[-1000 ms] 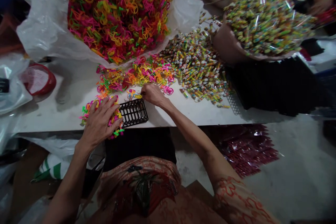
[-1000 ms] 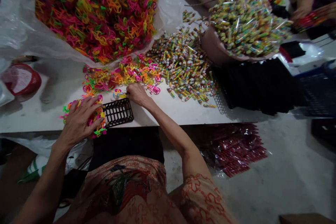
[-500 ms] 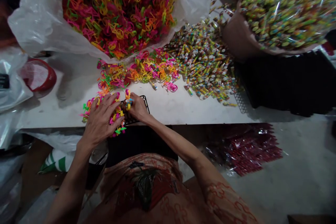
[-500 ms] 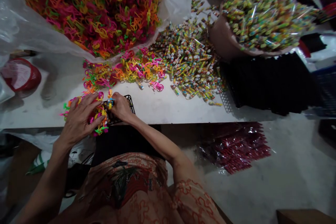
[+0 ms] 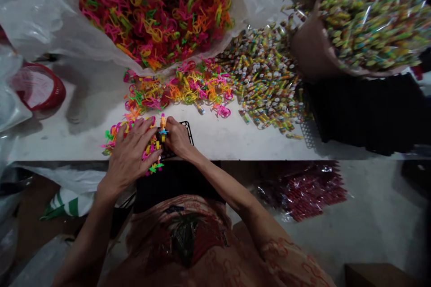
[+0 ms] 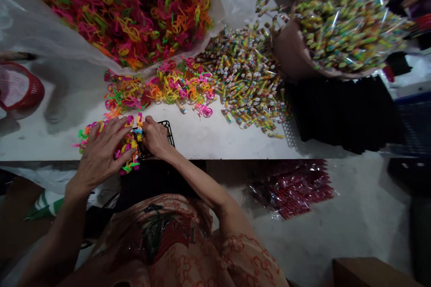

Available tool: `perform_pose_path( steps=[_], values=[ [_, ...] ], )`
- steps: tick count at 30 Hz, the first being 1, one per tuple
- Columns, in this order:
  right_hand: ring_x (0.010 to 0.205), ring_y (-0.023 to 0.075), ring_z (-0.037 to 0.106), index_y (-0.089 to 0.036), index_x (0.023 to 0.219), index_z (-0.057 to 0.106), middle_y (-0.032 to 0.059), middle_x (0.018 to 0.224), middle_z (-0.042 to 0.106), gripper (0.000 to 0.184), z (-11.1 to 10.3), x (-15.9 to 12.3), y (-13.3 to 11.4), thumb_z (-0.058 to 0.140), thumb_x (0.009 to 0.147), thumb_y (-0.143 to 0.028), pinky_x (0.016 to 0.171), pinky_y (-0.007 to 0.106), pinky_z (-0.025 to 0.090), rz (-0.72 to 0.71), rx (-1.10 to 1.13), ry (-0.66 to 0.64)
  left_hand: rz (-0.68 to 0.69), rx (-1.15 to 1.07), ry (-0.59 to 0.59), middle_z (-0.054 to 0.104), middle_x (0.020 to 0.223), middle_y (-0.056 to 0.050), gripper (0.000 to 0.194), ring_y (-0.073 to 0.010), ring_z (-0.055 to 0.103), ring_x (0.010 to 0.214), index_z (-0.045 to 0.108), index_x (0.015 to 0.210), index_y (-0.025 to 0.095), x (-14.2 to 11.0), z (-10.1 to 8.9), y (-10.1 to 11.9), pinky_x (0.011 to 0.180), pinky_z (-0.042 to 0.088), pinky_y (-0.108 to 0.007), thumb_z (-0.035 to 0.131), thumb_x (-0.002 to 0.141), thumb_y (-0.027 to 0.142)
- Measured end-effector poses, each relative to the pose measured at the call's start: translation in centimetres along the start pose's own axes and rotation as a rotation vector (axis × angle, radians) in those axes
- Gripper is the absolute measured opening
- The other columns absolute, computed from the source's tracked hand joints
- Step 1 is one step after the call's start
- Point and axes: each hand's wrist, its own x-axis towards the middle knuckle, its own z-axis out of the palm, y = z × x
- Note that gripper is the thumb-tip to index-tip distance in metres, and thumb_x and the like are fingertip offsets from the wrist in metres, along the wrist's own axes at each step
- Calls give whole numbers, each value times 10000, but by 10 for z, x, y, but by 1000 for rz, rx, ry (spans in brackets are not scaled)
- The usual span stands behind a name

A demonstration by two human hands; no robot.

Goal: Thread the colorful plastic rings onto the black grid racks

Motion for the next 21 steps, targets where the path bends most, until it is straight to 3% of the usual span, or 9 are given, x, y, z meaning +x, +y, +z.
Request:
perform_pose_path(
  steps=[3,7,9,11,15,18,21],
  values=[
    [863,192,611,-182,1059,641,99,1198,601,231,0,-1,-8,478,894,-172,708,276,427,22,-101,-41,2,28,-53,409,1551,-97,576,-308,329,1455,314,1515,267,3,0,2,1184,191,-568,405,975,445],
    [845,203,636,-183,1115,642,116,1242,597,328,-5,3,-22,363,942,-164,692,298,438,56,-181,-87,-32,-54,-137,396,1562,-64,515,-300,320,1462,372,1485,310,8,-3,2,1173,185,-613,263,1007,467],
    [881,218,638,-165,1098,656,129,1222,602,317,-11,5,-23,390,927,-158,723,313,452,37,-184,-93,-77,-172,-84,432,1541,-57,540,-279,349,1449,402,1465,306,7,-9,-2,1172,206,-609,183,1010,498],
    [930,231,628,-150,1046,681,128,1160,616,272,-16,2,-16,467,877,-148,774,324,467,-2,-142,-81,-134,-272,55,475,1512,-37,571,-258,381,1433,446,1431,316,1,-18,-10,1182,213,-598,162,997,554],
    [895,211,614,-143,1045,699,98,1021,623,322,-20,-20,17,539,768,-105,797,324,496,-37,74,98,-303,-396,360,542,1454,-7,645,-219,421,1405,532,1351,281,-18,-34,-33,1175,311,-524,121,977,610],
    [771,183,609,-168,980,716,60,914,627,261,-15,-41,36,581,757,-167,715,316,516,-29,248,183,-340,-378,358,526,1465,-45,736,-219,420,1399,505,1359,157,-26,-36,-44,1156,345,-501,35,983,581],
    [724,169,608,-177,897,725,47,855,638,183,-6,-54,35,599,770,-218,696,318,519,-64,338,205,-212,-286,230,539,1454,-65,748,-237,449,1382,538,1338,188,-23,-28,-46,1176,298,-519,90,959,651]
  ],
)
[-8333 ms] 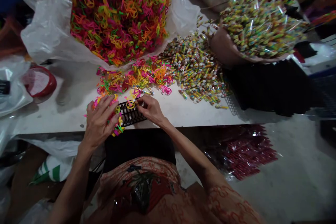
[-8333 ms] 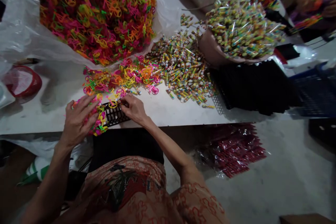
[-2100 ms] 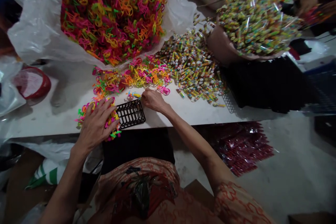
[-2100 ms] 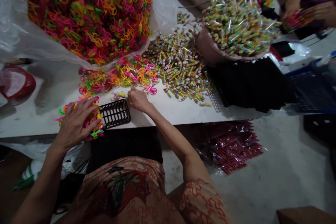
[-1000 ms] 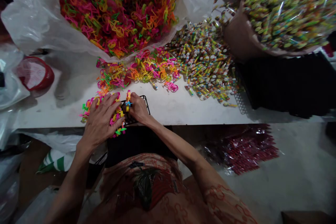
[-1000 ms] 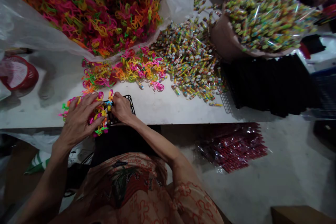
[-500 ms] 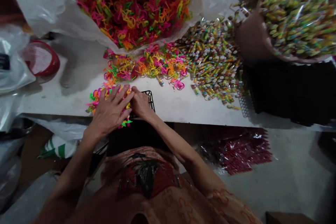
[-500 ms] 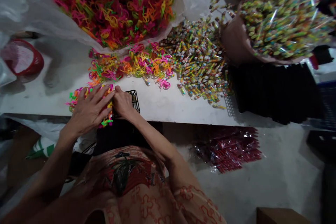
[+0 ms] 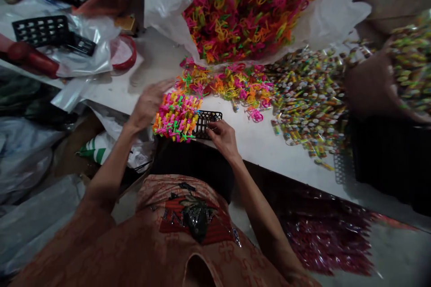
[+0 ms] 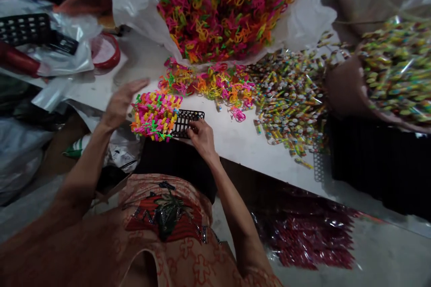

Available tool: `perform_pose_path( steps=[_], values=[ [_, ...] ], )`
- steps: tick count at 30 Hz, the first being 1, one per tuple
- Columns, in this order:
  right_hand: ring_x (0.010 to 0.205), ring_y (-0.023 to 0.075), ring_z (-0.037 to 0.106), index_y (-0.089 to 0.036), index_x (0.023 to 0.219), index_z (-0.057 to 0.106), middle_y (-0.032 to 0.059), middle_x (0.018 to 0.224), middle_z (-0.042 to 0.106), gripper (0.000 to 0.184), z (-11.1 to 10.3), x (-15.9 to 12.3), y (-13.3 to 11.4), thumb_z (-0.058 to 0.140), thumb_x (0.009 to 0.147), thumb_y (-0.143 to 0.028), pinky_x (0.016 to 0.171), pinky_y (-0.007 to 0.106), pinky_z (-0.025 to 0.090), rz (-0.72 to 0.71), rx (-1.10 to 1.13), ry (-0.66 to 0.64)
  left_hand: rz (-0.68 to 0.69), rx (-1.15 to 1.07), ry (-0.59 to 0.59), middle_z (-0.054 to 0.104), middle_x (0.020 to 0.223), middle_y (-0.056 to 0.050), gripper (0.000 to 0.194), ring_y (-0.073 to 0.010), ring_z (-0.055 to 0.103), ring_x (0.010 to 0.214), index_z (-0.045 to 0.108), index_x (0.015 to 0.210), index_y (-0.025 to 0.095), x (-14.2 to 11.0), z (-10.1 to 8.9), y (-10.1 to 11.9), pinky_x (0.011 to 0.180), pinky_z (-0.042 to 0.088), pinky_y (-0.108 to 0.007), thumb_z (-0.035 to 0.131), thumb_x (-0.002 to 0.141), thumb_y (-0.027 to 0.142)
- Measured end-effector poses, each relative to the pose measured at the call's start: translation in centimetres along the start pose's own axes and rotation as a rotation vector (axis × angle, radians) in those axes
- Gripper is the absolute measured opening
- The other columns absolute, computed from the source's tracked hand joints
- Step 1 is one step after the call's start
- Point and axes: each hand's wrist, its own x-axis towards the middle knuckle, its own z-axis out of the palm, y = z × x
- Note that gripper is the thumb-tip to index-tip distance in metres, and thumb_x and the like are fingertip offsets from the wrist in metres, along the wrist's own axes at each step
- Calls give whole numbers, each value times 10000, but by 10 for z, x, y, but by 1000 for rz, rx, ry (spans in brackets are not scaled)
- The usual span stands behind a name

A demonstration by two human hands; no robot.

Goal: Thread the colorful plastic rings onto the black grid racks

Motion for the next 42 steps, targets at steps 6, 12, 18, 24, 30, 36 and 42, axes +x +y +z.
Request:
perform_pose_path(
  steps=[6,12,18,24,30,36,42],
  values=[
    [694,152,619,-189,1028,697,40,875,688,299,22,-28,-22,635,755,-296,665,302,524,103,246,-13,-72,-5,197,536,1455,-58,661,-199,460,1370,516,1364,255,-20,14,-15,1169,298,-500,93,987,595],
    [666,137,631,-189,1004,663,11,827,696,389,46,-46,-33,747,652,-332,628,265,518,252,455,-45,170,290,-28,415,1551,-55,523,-297,274,1483,514,1373,332,-48,25,-4,1177,73,-650,359,953,603],
    [698,147,656,-199,887,635,-6,782,696,271,55,-38,-34,728,660,-315,668,267,544,251,529,-14,315,394,-262,366,1577,-48,574,-298,276,1481,418,1445,359,-43,35,9,1192,49,-621,490,916,571],
    [688,141,650,-201,986,599,13,854,694,240,61,-44,-35,633,774,-310,640,261,533,124,295,100,248,349,-227,399,1560,-56,591,-317,291,1471,439,1429,339,-41,39,12,1188,61,-622,476,906,612],
    [732,184,649,-185,1009,599,104,931,652,274,67,-60,-31,628,848,-404,652,303,527,-44,-185,252,174,190,-258,488,1502,-16,487,-278,357,1442,541,1322,325,-33,24,19,1190,124,-596,266,984,543],
    [1011,258,649,-218,1064,610,148,1050,642,295,73,-51,-29,592,879,-447,836,377,553,-134,-304,312,180,164,-277,499,1492,7,456,-288,380,1429,579,1280,357,-29,25,14,1194,118,-595,450,908,587],
    [1008,242,676,-194,1105,590,165,1076,671,290,79,-41,-23,538,912,-404,824,360,574,-230,-292,300,230,173,-239,497,1490,1,411,-273,386,1427,585,1280,356,-30,30,6,1184,133,-606,500,911,515]
  ],
)
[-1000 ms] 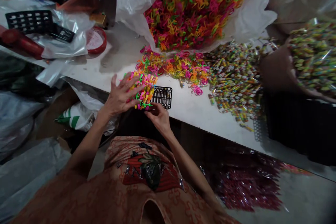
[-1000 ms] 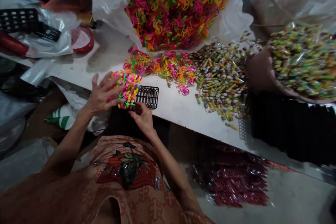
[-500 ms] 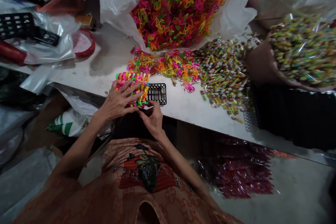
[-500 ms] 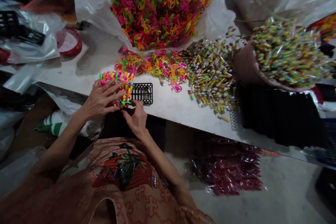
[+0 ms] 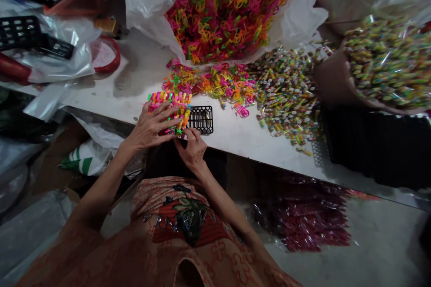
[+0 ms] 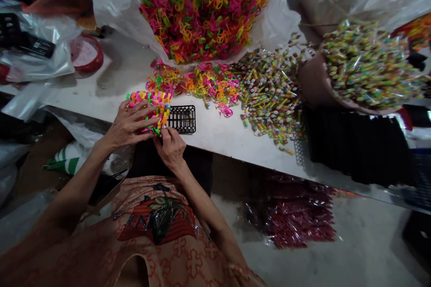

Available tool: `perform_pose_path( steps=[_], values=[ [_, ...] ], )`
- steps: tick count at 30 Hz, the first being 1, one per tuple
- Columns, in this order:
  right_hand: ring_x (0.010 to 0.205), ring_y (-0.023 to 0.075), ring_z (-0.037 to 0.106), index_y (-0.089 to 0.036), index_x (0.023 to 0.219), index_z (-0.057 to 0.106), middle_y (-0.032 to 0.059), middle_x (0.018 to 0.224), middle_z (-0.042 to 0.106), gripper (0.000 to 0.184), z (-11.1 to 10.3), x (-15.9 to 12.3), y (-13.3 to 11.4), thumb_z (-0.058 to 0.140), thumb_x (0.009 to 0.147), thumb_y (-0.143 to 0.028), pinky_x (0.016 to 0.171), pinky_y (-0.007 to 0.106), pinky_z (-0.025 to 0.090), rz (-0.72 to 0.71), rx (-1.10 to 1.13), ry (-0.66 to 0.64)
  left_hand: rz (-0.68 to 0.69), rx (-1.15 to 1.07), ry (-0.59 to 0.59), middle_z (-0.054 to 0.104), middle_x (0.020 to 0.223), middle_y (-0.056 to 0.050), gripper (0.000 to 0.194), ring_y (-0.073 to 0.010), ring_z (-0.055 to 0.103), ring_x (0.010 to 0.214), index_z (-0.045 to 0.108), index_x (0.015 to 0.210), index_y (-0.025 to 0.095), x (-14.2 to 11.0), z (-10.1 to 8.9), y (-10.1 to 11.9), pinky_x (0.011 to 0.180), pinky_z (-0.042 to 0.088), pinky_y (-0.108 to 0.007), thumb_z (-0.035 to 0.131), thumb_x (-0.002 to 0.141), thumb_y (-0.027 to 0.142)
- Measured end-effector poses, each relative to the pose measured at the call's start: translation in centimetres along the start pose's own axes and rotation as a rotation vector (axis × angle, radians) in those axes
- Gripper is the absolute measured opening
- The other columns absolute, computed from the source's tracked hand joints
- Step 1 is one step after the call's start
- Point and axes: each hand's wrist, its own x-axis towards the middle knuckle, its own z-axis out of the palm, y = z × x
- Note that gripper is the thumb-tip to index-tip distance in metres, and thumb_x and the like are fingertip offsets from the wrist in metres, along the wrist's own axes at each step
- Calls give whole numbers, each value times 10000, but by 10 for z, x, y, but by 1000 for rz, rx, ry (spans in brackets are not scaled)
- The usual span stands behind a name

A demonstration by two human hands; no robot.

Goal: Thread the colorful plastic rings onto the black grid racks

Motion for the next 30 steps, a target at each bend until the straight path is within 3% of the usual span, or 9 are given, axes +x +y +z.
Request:
perform_pose_path(
  steps=[4,10,14,17,20,23,30],
  values=[
    [1049,238,679,-198,1152,576,158,1093,690,263,2,-3,3,504,918,-293,860,373,581,-48,41,-39,-7,23,-5,501,1487,7,421,-270,389,1424,589,1274,356,1,-1,2,1190,127,-591,504,897,522],
    [1139,249,643,-192,1274,505,161,1161,668,394,2,-8,2,489,881,-212,952,413,561,-71,111,-26,-50,63,-48,452,1527,24,405,-252,350,1444,578,1276,310,1,-8,14,1203,100,-587,437,936,480],
    [1207,251,588,-192,1354,409,169,1236,610,517,2,-9,-4,547,858,-241,949,408,563,34,202,10,-35,67,-26,459,1523,13,382,-278,336,1452,610,1223,325,3,-8,17,1195,89,-613,479,919,515],
    [1064,223,643,-188,1324,422,149,1190,610,513,2,-9,-6,576,842,-270,863,366,585,138,281,41,4,51,-21,430,1542,13,384,-299,295,1472,605,1242,345,9,-8,18,1194,72,-624,483,923,521],
    [918,185,669,-192,1216,504,97,1066,648,373,1,-8,-5,540,850,-247,837,335,577,171,340,24,23,28,-139,449,1529,25,371,-286,285,1476,589,1267,336,16,-9,20,1201,65,-608,449,951,470],
    [906,182,668,-201,1169,552,78,1027,667,326,2,-7,-5,519,845,-221,843,330,568,186,330,-1,34,39,-212,484,1503,33,371,-283,282,1476,573,1288,321,19,-10,22,1201,65,-611,449,959,439],
    [927,186,667,-189,1209,584,81,1055,676,391,-12,-3,-5,581,818,-187,824,319,568,148,255,-107,128,127,-97,487,1492,44,419,-327,360,1439,512,1351,436,16,-1,14,1174,190,-644,499,933,408]
  ],
)
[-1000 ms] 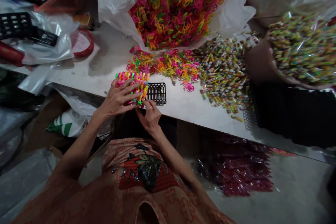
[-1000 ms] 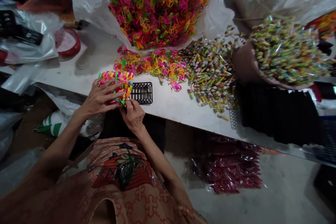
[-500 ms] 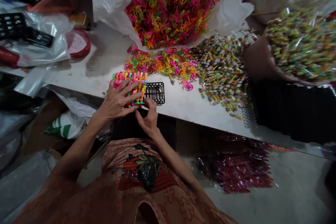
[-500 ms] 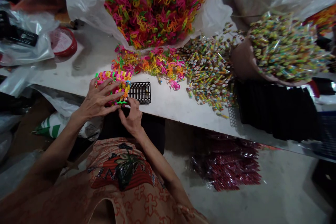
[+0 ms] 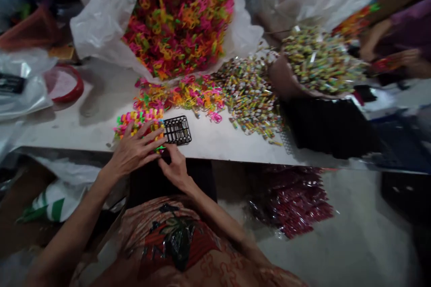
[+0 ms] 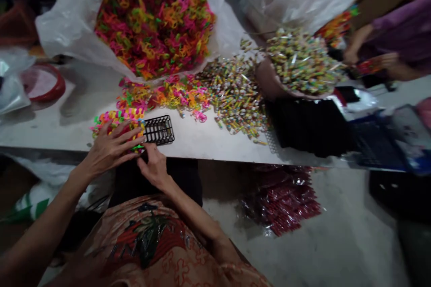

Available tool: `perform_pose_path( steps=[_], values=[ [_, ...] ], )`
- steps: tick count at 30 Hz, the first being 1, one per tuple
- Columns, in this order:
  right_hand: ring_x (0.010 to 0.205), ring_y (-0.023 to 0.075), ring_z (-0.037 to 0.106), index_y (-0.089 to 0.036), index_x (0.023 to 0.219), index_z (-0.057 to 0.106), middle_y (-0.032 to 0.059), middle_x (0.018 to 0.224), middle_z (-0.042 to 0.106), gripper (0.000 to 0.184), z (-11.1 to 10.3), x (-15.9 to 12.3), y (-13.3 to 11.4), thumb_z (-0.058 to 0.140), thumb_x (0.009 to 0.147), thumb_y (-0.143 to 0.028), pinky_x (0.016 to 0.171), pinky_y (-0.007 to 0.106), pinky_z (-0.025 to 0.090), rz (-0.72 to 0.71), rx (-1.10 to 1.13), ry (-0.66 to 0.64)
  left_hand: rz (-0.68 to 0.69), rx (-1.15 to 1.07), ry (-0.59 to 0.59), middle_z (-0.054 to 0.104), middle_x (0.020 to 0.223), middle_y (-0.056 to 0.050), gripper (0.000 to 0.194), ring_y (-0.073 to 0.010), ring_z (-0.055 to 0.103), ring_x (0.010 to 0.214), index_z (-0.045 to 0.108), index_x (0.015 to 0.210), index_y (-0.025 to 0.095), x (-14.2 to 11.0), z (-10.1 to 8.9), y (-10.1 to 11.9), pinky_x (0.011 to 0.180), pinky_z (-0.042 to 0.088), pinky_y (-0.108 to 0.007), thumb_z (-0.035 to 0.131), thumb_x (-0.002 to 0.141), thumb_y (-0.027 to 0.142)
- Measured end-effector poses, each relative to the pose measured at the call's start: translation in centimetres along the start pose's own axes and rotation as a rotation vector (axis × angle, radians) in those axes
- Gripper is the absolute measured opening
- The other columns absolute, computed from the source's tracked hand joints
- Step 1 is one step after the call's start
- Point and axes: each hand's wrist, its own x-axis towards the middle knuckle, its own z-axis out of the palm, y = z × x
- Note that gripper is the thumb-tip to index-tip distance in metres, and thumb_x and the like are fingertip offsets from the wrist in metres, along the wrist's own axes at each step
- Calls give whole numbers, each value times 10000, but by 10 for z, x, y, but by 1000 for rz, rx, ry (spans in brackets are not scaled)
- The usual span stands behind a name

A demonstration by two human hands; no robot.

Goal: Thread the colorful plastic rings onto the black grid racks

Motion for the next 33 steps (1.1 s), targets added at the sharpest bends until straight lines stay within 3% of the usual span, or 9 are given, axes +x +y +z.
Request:
perform_pose_path(
  steps=[4,6,9,14,19,22,25,29,33],
  values=[
    [762,134,661,-213,1091,655,13,963,687,342,-48,31,16,719,760,-269,709,259,549,20,87,-219,48,3,85,510,1467,51,504,-339,415,1404,415,1409,516,0,9,-6,1137,252,-650,497,918,440],
    [722,122,640,-197,1010,675,2,900,684,226,-81,62,29,679,800,-280,680,244,525,91,53,-151,59,3,120,509,1467,43,569,-348,428,1393,345,1447,530,0,9,-5,1126,264,-650,510,908,451],
    [865,178,633,-156,984,681,75,994,672,174,-119,118,46,582,865,-237,773,297,499,197,-315,60,57,18,172,482,1489,32,682,-352,432,1388,204,1490,546,5,3,0,1118,264,-661,532,897,468],
    [993,251,627,-175,1061,677,132,1166,635,251,-129,176,47,501,883,-191,818,344,468,258,-675,-136,-36,82,245,493,1491,-28,629,-332,425,1399,169,1514,506,31,-9,4,1100,268,-673,445,953,429],
    [951,222,626,-177,959,691,112,1052,673,240,-118,146,46,458,918,-220,772,301,445,259,-649,-90,-112,70,171,493,1479,-133,528,-393,448,1365,399,1482,320,46,0,-6,1041,332,-674,348,976,462],
    [906,195,623,-183,910,693,85,989,680,236,-114,111,51,482,931,-287,747,281,435,300,-580,-16,-127,46,149,464,1503,-135,534,-389,437,1372,438,1464,278,44,6,-10,1049,337,-643,335,978,472],
    [857,181,621,-186,856,702,62,952,686,233,-113,91,60,527,907,-331,724,273,431,374,-495,-55,-157,45,133,472,1503,-121,530,-356,416,1394,455,1452,265,42,5,-8,1094,304,-599,340,979,474],
    [839,173,620,-185,1015,707,41,932,699,226,-128,95,72,553,863,-249,745,274,443,409,-392,-28,-187,39,85,467,1509,-111,532,-331,398,1409,460,1447,258,44,0,-5,1130,265,-570,341,978,477],
    [910,188,628,-179,1130,687,68,1031,688,299,-141,107,69,509,891,-214,794,291,448,375,-464,-1,-180,48,79,461,1514,-103,532,-327,397,1409,447,1455,267,44,-1,-6,1124,273,-563,345,977,478]
  ],
)
